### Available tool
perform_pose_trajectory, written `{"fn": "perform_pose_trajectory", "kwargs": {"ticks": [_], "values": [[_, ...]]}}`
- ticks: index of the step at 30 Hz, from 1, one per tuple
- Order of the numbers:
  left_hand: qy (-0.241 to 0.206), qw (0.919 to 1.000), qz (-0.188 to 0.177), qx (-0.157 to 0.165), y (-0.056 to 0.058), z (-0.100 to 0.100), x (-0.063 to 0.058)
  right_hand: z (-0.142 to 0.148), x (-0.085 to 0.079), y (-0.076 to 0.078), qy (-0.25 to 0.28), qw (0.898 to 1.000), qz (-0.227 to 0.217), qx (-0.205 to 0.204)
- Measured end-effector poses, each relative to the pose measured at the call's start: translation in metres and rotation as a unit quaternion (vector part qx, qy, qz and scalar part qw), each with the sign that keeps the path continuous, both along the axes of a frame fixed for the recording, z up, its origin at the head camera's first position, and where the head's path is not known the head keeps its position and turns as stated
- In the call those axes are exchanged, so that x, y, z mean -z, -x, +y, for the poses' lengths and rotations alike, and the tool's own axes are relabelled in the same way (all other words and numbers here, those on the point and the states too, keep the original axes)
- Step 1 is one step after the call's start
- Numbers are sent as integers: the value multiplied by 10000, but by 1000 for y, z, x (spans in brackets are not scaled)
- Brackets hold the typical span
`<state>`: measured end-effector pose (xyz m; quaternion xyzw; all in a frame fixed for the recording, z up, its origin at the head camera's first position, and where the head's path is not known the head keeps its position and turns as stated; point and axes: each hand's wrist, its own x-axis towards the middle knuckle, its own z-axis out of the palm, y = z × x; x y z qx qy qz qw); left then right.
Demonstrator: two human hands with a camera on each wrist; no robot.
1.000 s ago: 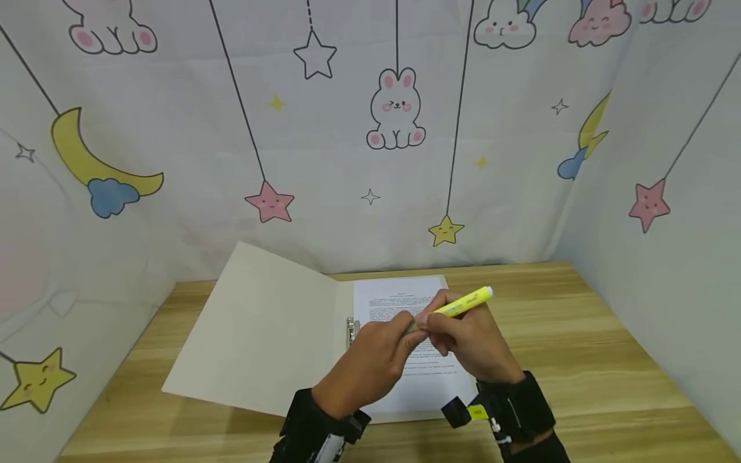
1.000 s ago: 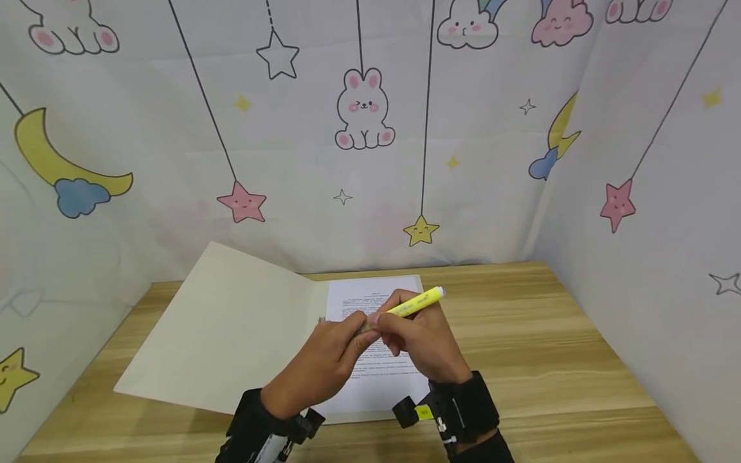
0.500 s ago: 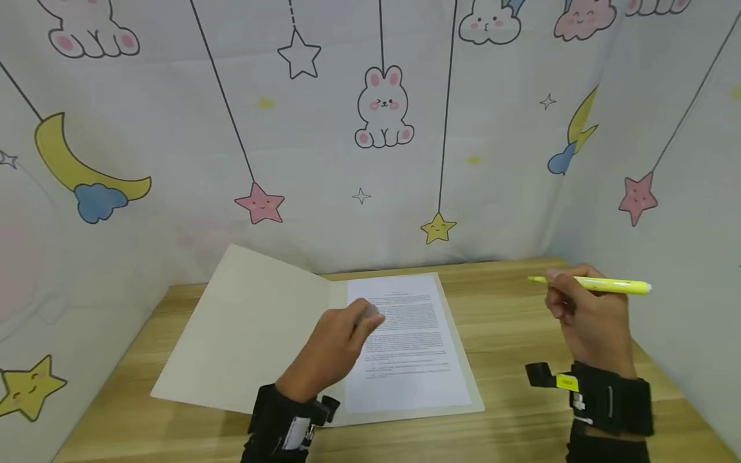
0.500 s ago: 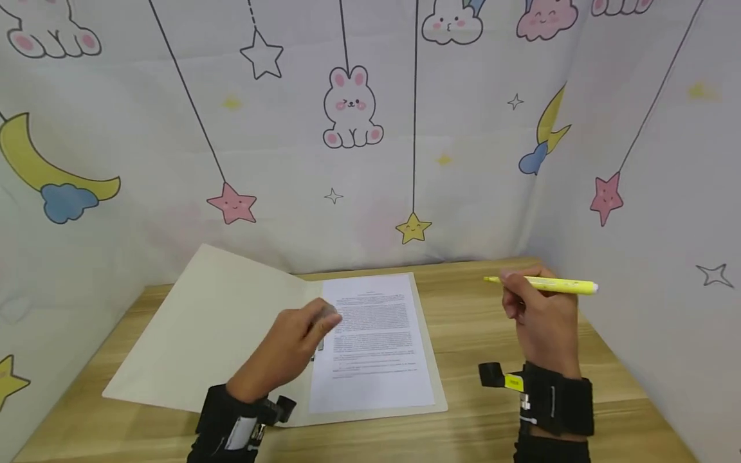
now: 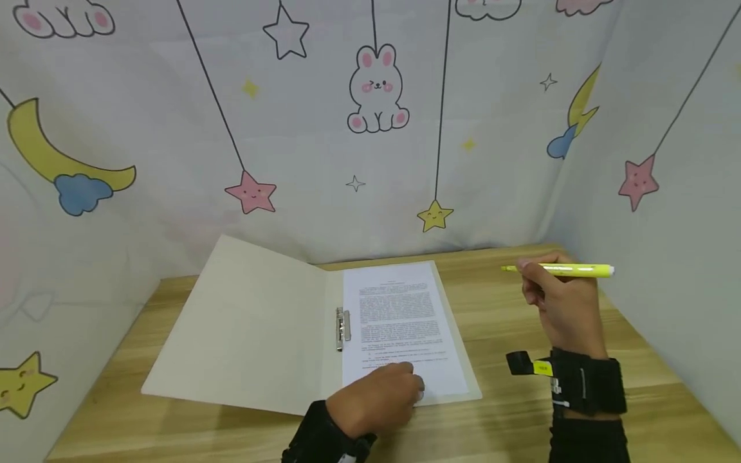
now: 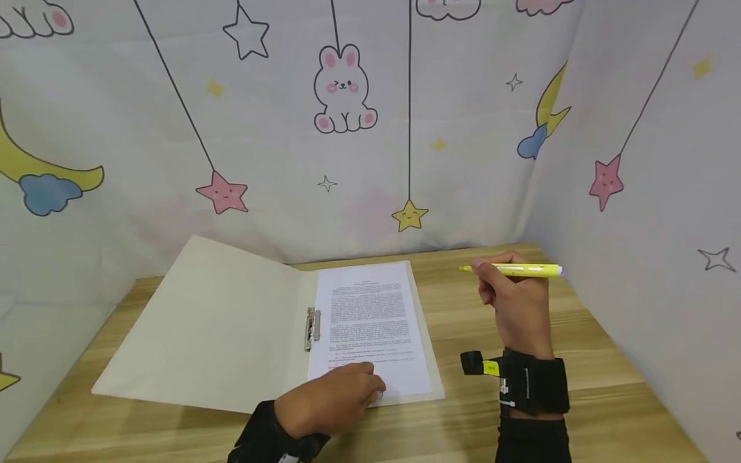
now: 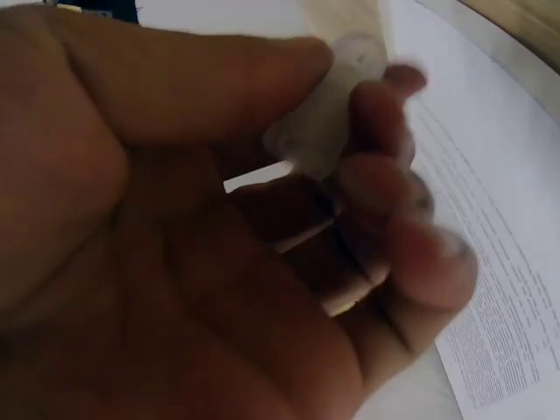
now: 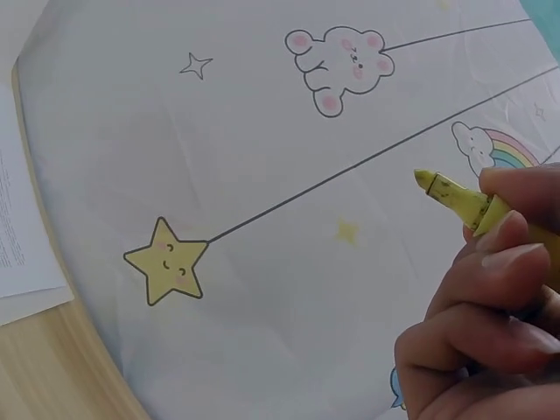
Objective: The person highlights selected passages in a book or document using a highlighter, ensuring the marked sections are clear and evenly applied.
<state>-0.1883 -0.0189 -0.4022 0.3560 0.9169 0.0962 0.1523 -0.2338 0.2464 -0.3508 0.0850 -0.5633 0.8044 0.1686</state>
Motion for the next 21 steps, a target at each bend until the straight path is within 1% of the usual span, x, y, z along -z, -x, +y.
{"fn": "perform_pose_trajectory", "kwargs": {"ticks": [3, 7, 11, 13, 16, 19, 20, 21], "values": [[-24, 9999, -107, -108, 0, 2, 4, -4, 1, 3, -138, 9999, -51, -4], [99, 9984, -473, -296, -3, 6, 8, -10, 3, 6, -424, 9989, -221, -36], [287, 9965, -719, -316, -10, 12, 14, -15, 6, 10, -627, 9971, -428, -66], [377, 9959, -782, -262, -13, 15, 16, -18, 8, 11, -747, 9956, -557, -77], [476, 9962, -713, -128, -14, 18, 17, -21, 11, 13, -935, 9930, -712, -104], [500, 9981, -365, 50, -13, 20, 18, -22, 14, 15, -1025, 9921, -709, -131], [474, 9985, -277, 60, -13, 20, 18, -23, 15, 15, -1030, 9921, -700, -140], [437, 9987, -272, 44, -13, 20, 19, -23, 16, 16, -1039, 9921, -697, -132]]}}
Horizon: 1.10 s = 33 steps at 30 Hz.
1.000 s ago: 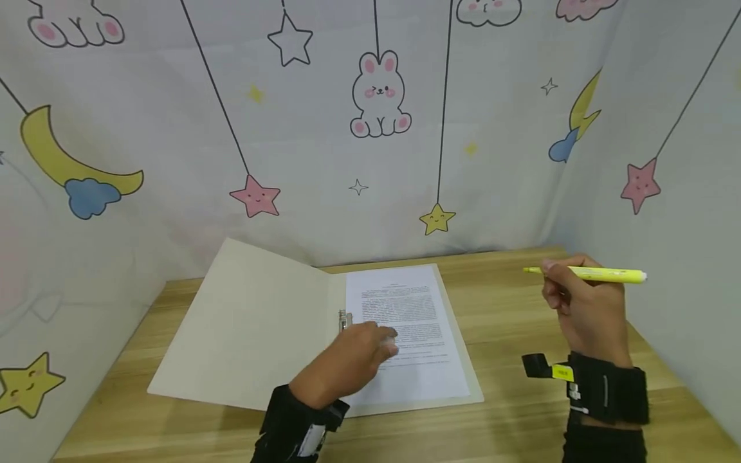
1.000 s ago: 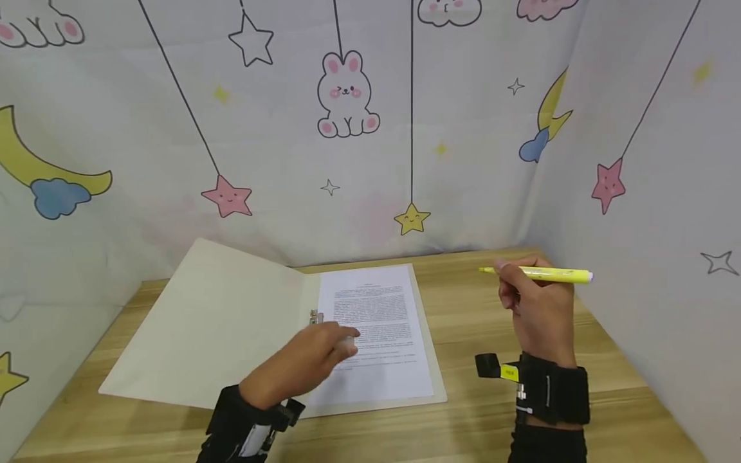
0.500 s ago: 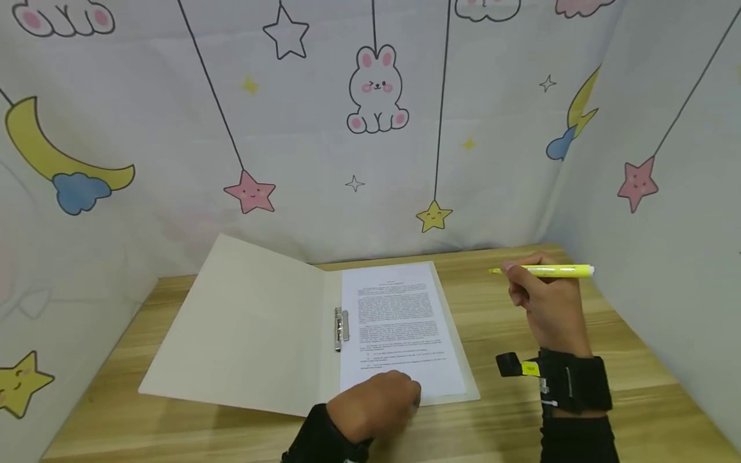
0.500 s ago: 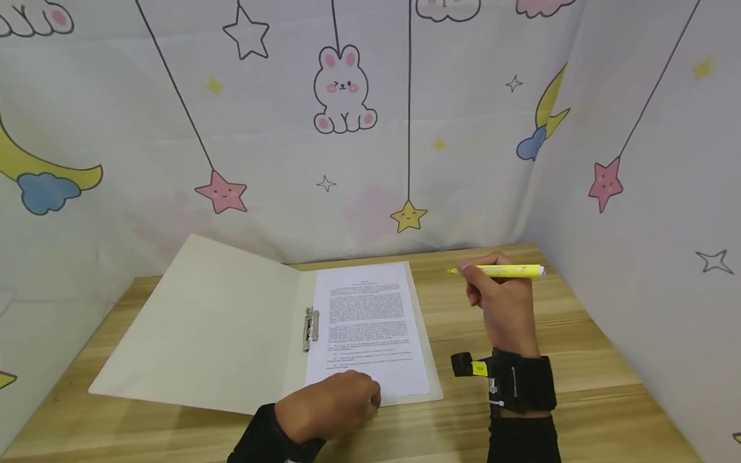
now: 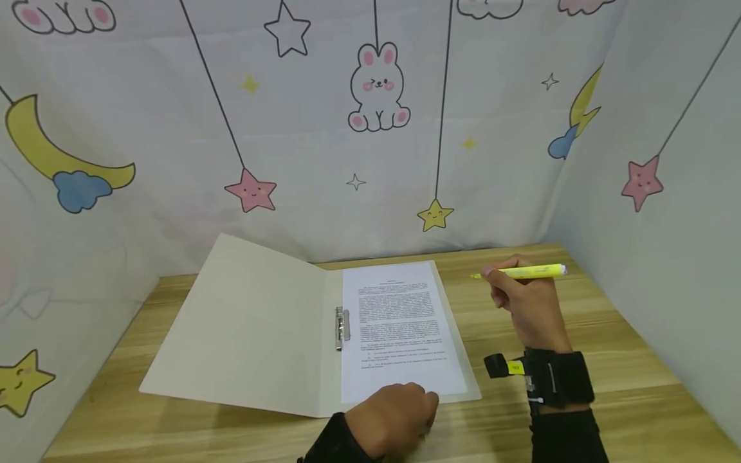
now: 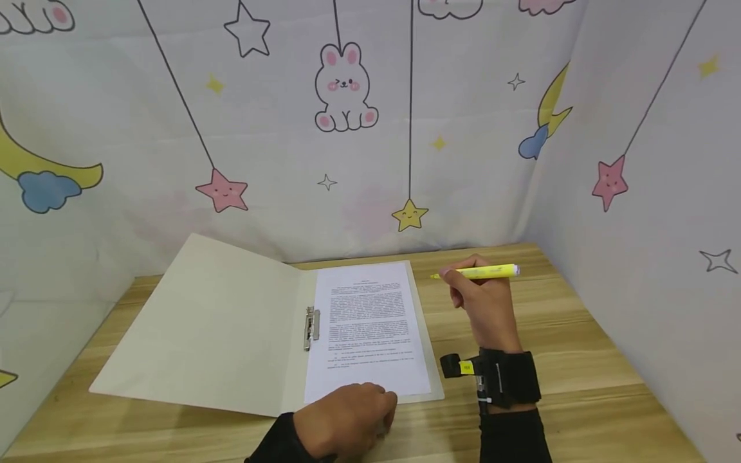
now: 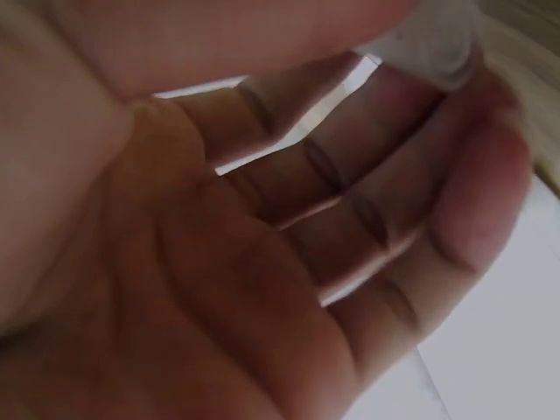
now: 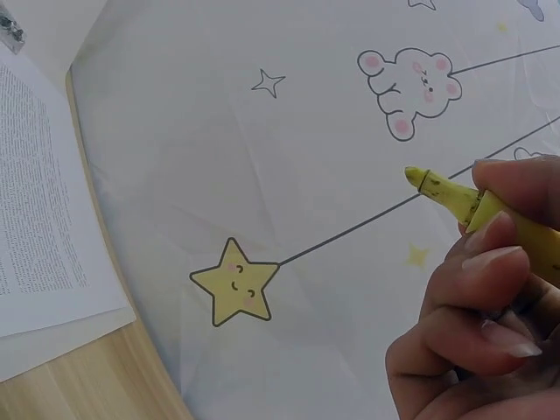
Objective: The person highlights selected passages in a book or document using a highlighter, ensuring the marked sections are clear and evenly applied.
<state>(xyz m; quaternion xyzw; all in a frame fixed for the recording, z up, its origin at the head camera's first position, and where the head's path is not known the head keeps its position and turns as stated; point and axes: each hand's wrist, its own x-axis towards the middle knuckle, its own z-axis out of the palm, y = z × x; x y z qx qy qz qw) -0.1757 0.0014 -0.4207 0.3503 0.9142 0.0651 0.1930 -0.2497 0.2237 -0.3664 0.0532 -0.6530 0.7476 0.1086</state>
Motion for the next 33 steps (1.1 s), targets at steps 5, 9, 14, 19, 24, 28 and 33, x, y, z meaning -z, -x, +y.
{"fn": "perform_pose_trajectory", "kwargs": {"ticks": [5, 9, 14, 19, 24, 28, 33], "values": [[-130, 9998, -145, -21, 2, 1, 2, -2, 2, 2, -159, 9998, -114, 92], [-103, 9999, -27, 119, 2, 1, 2, -5, 5, 3, -267, 9995, -163, 66], [-65, 9999, 77, -92, -3, 1, -3, -7, 6, 5, -417, 9989, -200, 68], [225, 9979, 583, -164, -10, 5, -3, -9, 6, 6, -496, 9983, -303, 84], [434, 9969, 653, -63, -11, 10, 4, -11, 7, 6, -442, 9986, -303, -20], [553, 9958, 728, -67, -11, 12, 8, -11, 9, 7, -483, 9985, -246, -56], [525, 9959, 712, -160, -10, 11, 10, -12, 10, 7, -540, 9983, -230, -68]]}}
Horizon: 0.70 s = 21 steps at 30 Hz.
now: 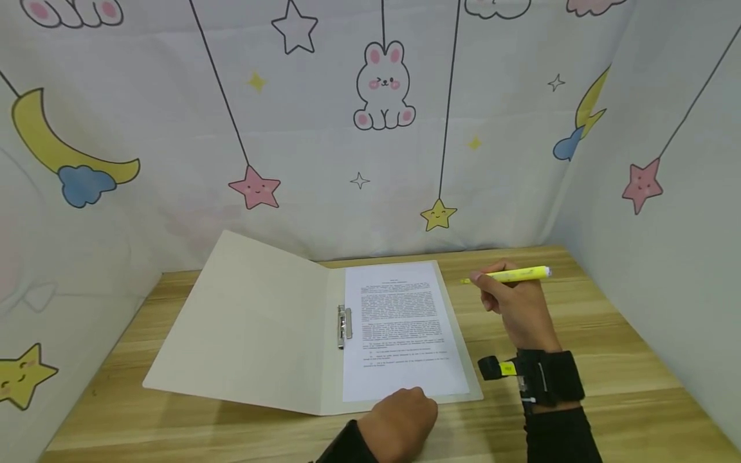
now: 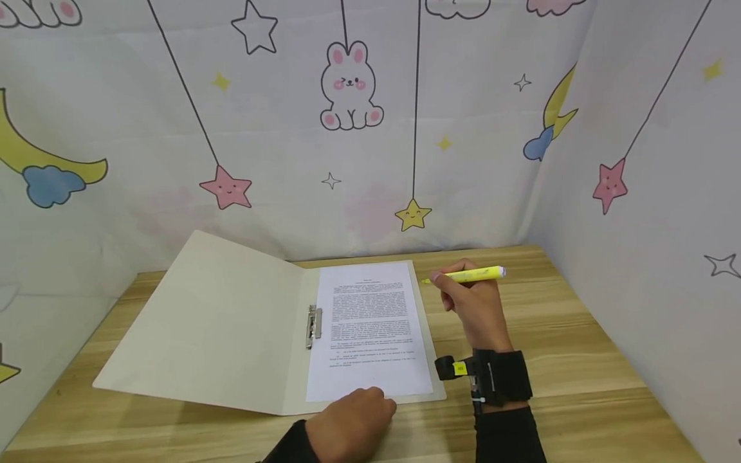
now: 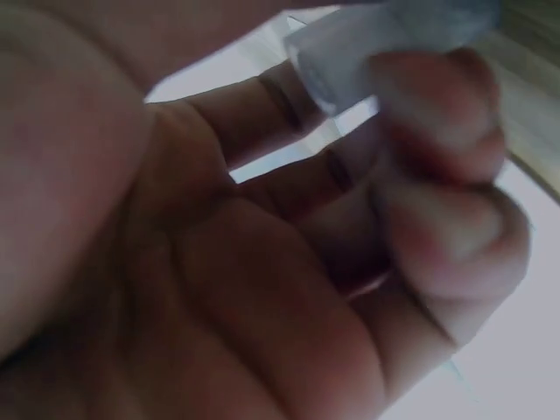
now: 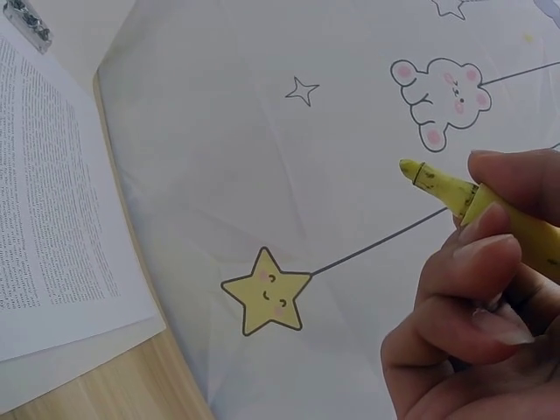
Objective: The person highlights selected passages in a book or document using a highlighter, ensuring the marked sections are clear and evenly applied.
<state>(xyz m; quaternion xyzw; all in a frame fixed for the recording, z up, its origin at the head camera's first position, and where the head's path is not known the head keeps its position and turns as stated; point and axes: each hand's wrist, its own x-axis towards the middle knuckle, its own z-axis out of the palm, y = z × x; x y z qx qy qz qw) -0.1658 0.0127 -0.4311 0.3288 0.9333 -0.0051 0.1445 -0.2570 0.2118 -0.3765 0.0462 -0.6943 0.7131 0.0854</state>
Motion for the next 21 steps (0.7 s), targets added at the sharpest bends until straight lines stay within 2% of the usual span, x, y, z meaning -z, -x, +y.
{"fn": "perform_pose_trajectory", "kwargs": {"ticks": [5, 7, 9, 11, 12, 15, 17, 18, 21], "values": [[-425, 9982, -295, -309, 3, -9, -10, -1, 0, 0, 248, 9997, -2, -55], [-699, 9949, -504, -522, 8, -16, -18, -2, 0, 0, 420, 9991, -31, -52], [-990, 9914, -478, -716, 17, -26, -26, -2, 1, 0, 611, 9981, -31, -103], [-1313, 9868, -171, -936, 29, -39, -30, -2, 1, 1, 786, 9968, -34, -146], [-1460, 9840, 208, -1001, 36, -47, -29, -2, 2, 2, 871, 9960, -36, -183], [-1511, 9702, 1380, -1299, 56, -71, -18, -2, 5, 5, 1234, 9915, -78, -414], [-1367, 9613, 1807, -1566, 65, -84, -7, -3, 9, 7, 1525, 9863, -149, -610], [-1253, 9597, 1879, -1672, 69, -89, -1, -4, 12, 8, 1654, 9835, -203, -708], [-1027, 9634, 1534, -1944, 77, -98, 14, -8, 19, 11, 1909, 9764, -375, -938]]}}
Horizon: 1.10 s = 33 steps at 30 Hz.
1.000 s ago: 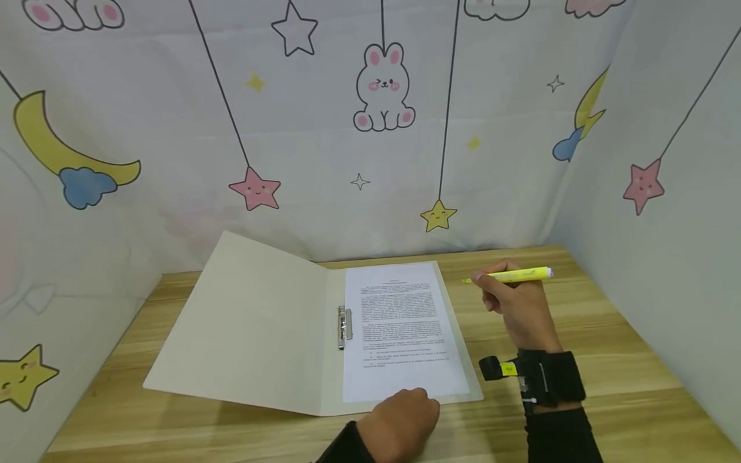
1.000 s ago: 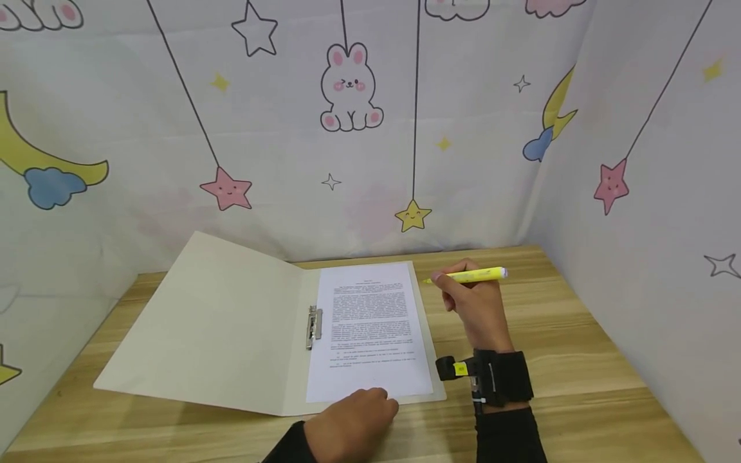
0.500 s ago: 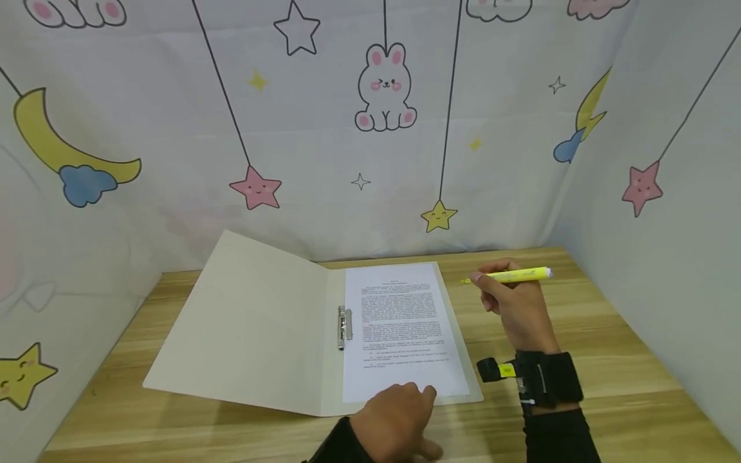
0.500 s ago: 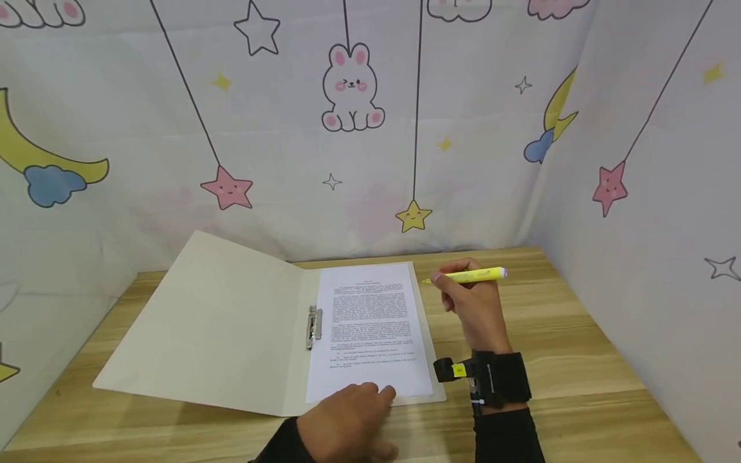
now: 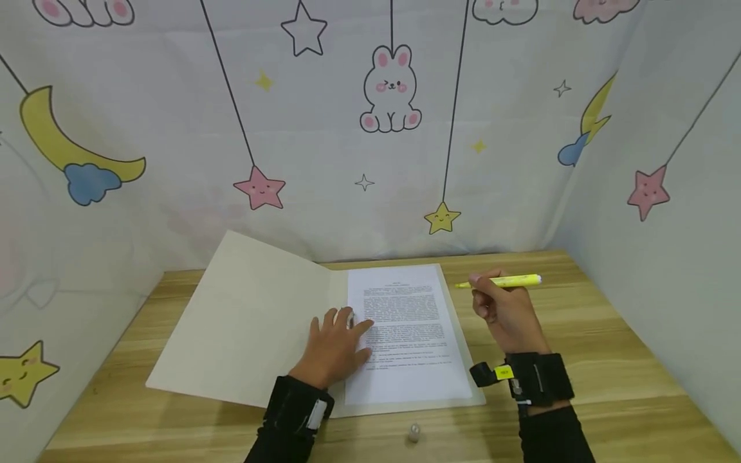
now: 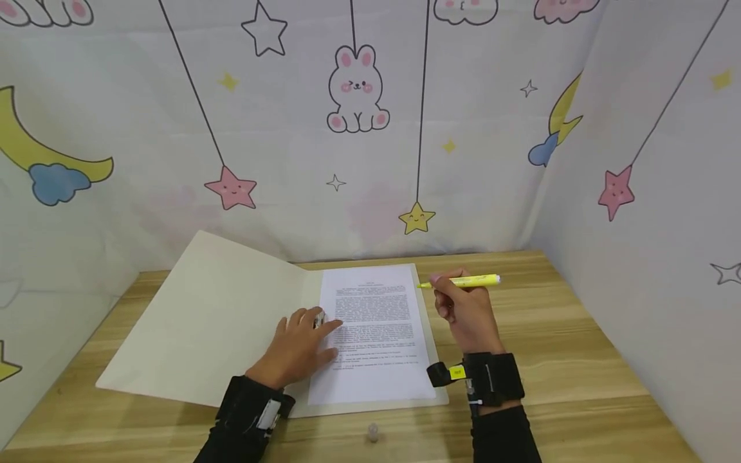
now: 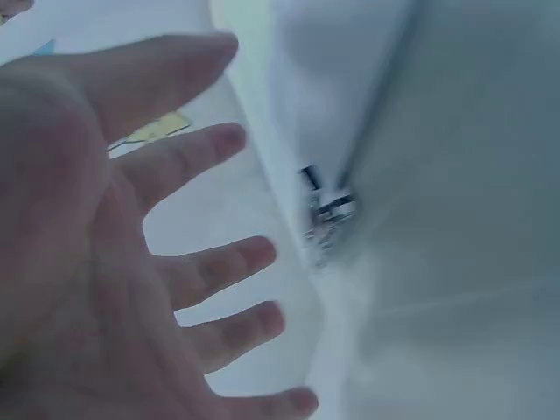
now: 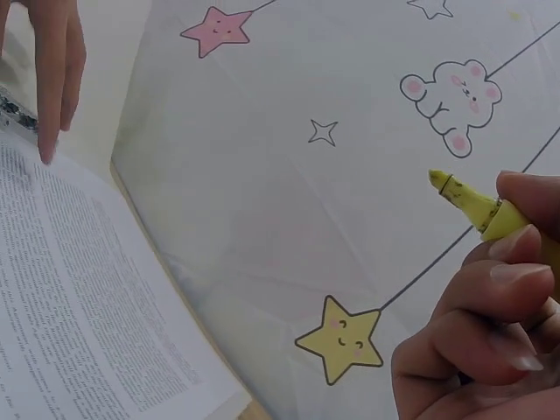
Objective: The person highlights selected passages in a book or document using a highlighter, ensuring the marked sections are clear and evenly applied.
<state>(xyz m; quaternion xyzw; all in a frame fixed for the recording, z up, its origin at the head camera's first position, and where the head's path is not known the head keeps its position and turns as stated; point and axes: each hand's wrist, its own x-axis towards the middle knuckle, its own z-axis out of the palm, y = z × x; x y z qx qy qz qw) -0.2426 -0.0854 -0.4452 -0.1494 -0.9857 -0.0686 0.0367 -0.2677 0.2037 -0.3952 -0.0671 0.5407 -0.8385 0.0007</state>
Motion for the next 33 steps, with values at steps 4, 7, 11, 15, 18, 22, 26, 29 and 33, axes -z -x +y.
{"fn": "perform_pose_trajectory", "kwargs": {"ticks": [4, 7, 11, 15, 18, 22, 26, 29, 33], "values": [[160, 9986, -496, -119, 6, -1, 13, -4, 7, 4, 84, 9998, -127, -109], [266, 9968, -715, -220, 6, -3, 16, -10, 13, 9, 28, 9998, -160, -80], [236, 9955, -873, -290, 3, -3, 13, -20, 21, 17, -300, 9991, -313, -4], [198, 9948, -940, -327, 2, 1, 14, -31, 24, 28, -715, 9959, -534, 118], [196, 9946, -954, -345, 2, 7, 15, -41, 25, 39, -982, 9929, -660, 93], [228, 9955, -883, -250, 7, 20, 14, -51, 25, 57, -1603, 9849, -655, 72], [174, 9963, -819, -215, 7, 24, 14, -68, 34, 78, -2186, 9737, -643, 23], [104, 9968, -768, -210, 5, 22, 17, -84, 48, 94, -2364, 9691, -702, 23], [145, 9968, -751, -246, 2, 18, 21, -100, 67, 107, -2509, 9645, -822, 4]]}}
